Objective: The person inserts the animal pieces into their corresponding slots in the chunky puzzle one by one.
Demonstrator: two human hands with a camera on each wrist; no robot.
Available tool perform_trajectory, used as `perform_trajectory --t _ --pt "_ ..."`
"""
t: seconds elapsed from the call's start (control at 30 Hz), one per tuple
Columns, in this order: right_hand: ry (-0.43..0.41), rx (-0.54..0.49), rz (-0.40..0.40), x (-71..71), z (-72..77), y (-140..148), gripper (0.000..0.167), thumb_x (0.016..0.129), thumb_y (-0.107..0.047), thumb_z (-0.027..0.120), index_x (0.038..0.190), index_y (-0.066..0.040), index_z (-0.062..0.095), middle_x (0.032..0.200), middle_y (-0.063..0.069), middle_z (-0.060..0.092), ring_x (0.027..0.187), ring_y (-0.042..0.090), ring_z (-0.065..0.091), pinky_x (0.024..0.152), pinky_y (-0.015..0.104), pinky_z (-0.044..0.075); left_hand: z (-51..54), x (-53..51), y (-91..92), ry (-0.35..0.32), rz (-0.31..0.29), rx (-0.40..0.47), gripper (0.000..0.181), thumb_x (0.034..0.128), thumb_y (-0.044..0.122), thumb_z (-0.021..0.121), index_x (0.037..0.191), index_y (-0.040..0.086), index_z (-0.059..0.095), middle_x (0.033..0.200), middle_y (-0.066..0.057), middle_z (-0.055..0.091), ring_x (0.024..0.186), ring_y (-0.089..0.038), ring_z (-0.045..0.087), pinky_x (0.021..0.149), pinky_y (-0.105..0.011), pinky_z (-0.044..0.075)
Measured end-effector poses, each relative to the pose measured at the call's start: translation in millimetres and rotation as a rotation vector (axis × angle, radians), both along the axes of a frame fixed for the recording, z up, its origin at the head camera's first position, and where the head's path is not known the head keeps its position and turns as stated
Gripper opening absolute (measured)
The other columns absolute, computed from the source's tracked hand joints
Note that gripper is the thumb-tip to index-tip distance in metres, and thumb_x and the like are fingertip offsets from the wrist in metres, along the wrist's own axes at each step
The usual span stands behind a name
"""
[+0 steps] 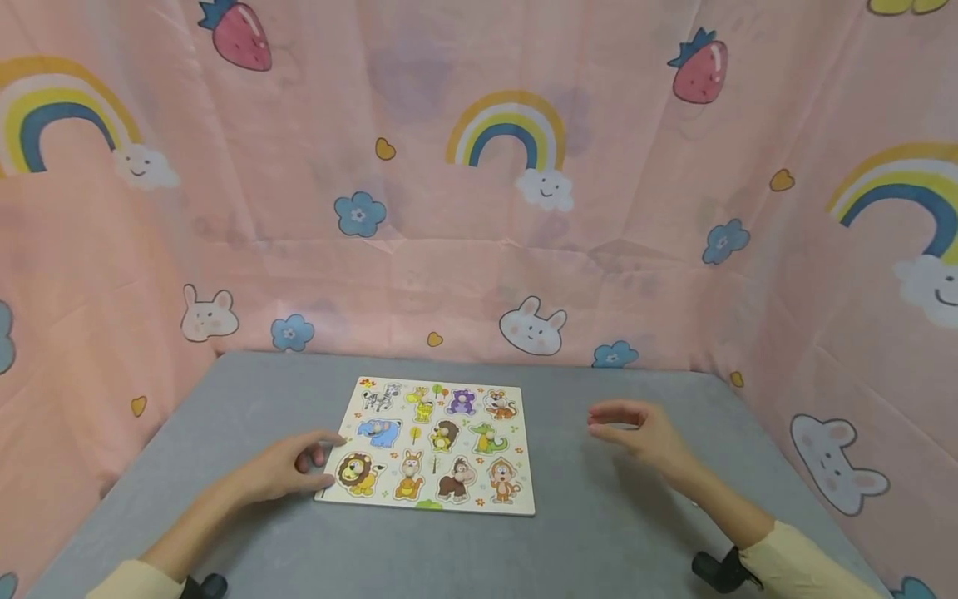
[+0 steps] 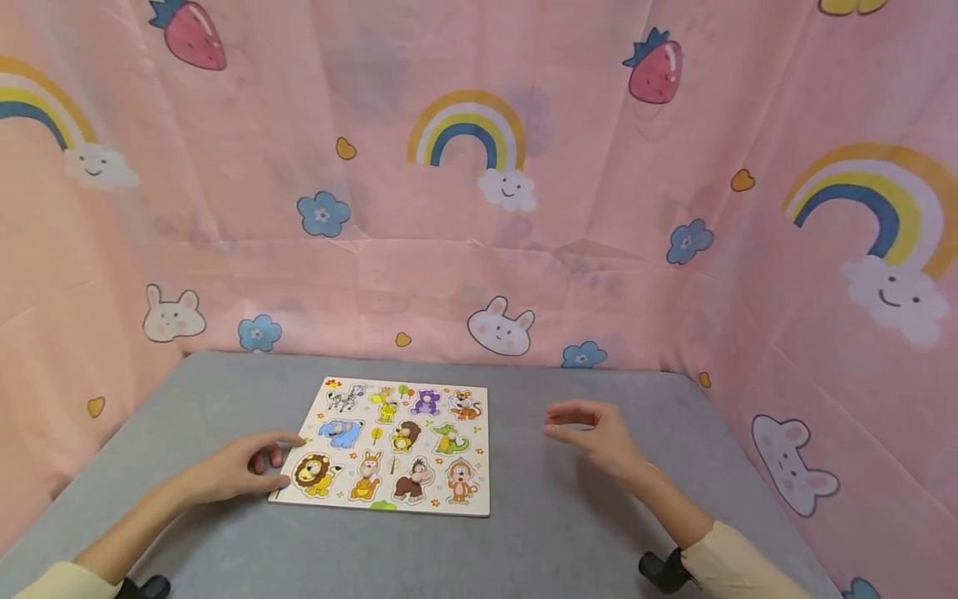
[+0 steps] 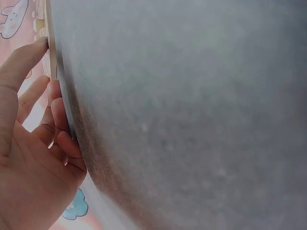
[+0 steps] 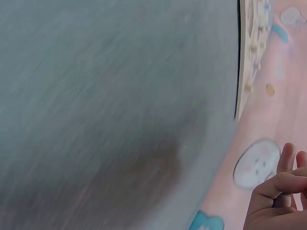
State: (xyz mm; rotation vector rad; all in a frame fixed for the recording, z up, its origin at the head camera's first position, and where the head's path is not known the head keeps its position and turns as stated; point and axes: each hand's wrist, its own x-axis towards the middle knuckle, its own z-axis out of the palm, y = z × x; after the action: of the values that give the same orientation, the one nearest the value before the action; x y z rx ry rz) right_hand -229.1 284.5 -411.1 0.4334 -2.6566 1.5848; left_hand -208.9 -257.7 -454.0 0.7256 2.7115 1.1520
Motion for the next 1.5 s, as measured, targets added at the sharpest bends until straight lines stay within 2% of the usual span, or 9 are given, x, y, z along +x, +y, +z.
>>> perform_trajectory --t 0.2,0.3,0.4,0.7,0.9,0.97,1.13,1.3,1.5 --pt "0.014 0.023 -0.031 2.9 0.7 25.8 0.04 0.093 -0.024 0.078 0.125 -0.004 0.069 0.121 0.016 0.069 0.111 0.018 0.063 0.078 0.039 0.054 0.1 -0.6 -0.8 0.01 0.001 -0.003 0.052 0.0868 0.02 0.083 0.13 0.002 0.062 0.09 -0.001 0.052 0.073 -0.01 0.046 0.064 -0.028 0.038" --pt "0.03 0.03 -0.029 3.5 -0.7 39.0 0.04 0.094 -0.024 0.077 0.128 -0.005 0.068 0.122 0.019 0.068 0.104 0.013 0.063 0.065 0.036 0.051 0.1 -1.5 -0.6 0.012 0.005 -0.004 0.052 0.087 0.021 0.083 0.13 0.002 0.062 0.09 0.0 0.052 0.073 -0.01 0.046 0.064 -0.028 0.038" --pt "0.046 0.045 -0.036 4.0 -0.9 51.9 0.041 0.095 -0.024 0.075 0.13 -0.005 0.067 0.122 0.018 0.067 0.104 0.011 0.062 0.062 0.036 0.049 0.6 -2.2 -0.5 0.01 0.01 -0.01 0.052 0.0871 0.022 0.082 0.13 0.003 0.062 0.091 -0.001 0.052 0.074 -0.011 0.047 0.065 -0.028 0.038" --pt "0.056 0.19 -0.109 14.5 -1.1 93.8 0.042 0.097 -0.029 0.072 0.131 -0.005 0.066 0.124 0.013 0.068 0.11 0.001 0.055 0.08 0.032 0.05 0.4 -2.0 -0.2 0.019 0.008 -0.013 0.051 0.0868 0.022 0.083 0.129 0.003 0.063 0.09 0.0 0.052 0.075 -0.012 0.047 0.066 -0.028 0.039" --pt "-0.009 0.252 -0.131 16.2 -10.5 124.3 0.047 0.097 -0.032 0.072 0.132 -0.001 0.065 0.125 0.013 0.067 0.111 -0.007 0.047 0.089 0.051 0.045 0.0 -1.8 -0.5 0.02 -0.002 -0.001 0.051 0.0869 0.021 0.083 0.129 0.001 0.062 0.091 0.0 0.053 0.075 -0.011 0.048 0.066 -0.028 0.04" --pt "-0.021 0.267 -0.133 16.4 -15.0 132.3 0.046 0.097 -0.031 0.073 0.131 -0.001 0.066 0.123 0.013 0.068 0.11 -0.007 0.048 0.09 0.047 0.045 -0.3 -1.8 -0.8 0.02 -0.005 0.004 0.051 0.0871 0.02 0.082 0.129 0.0 0.062 0.091 0.0 0.053 0.075 -0.012 0.048 0.066 -0.028 0.04" --pt "-0.009 0.295 -0.092 15.7 -25.3 145.8 0.04 0.095 -0.023 0.075 0.127 0.0 0.068 0.115 0.011 0.07 0.106 0.001 0.057 0.08 0.025 0.046 -0.6 -1.0 -1.4 0.011 -0.005 0.004 0.051 0.0873 0.02 0.082 0.13 0.0 0.062 0.091 -0.001 0.052 0.075 -0.012 0.047 0.065 -0.028 0.039" --pt "0.004 0.271 -0.021 14.4 -32.2 154.8 0.036 0.092 -0.012 0.077 0.123 0.005 0.068 0.107 0.012 0.072 0.098 0.009 0.065 0.075 0.026 0.05 0.0 -0.6 -1.1 0.008 -0.011 0.008 0.051 0.0871 0.019 0.083 0.129 0.0 0.062 0.09 -0.001 0.052 0.075 -0.011 0.047 0.066 -0.028 0.039" --pt "-0.049 0.268 0.01 16.0 -33.7 160.0 0.036 0.091 -0.013 0.078 0.121 0.006 0.069 0.102 0.01 0.072 0.092 0.007 0.065 0.069 0.029 0.051 0.8 -0.7 -0.9 0.013 -0.009 0.017 0.05 0.087 0.018 0.083 0.129 -0.001 0.062 0.09 -0.001 0.052 0.075 -0.012 0.047 0.065 -0.028 0.039"
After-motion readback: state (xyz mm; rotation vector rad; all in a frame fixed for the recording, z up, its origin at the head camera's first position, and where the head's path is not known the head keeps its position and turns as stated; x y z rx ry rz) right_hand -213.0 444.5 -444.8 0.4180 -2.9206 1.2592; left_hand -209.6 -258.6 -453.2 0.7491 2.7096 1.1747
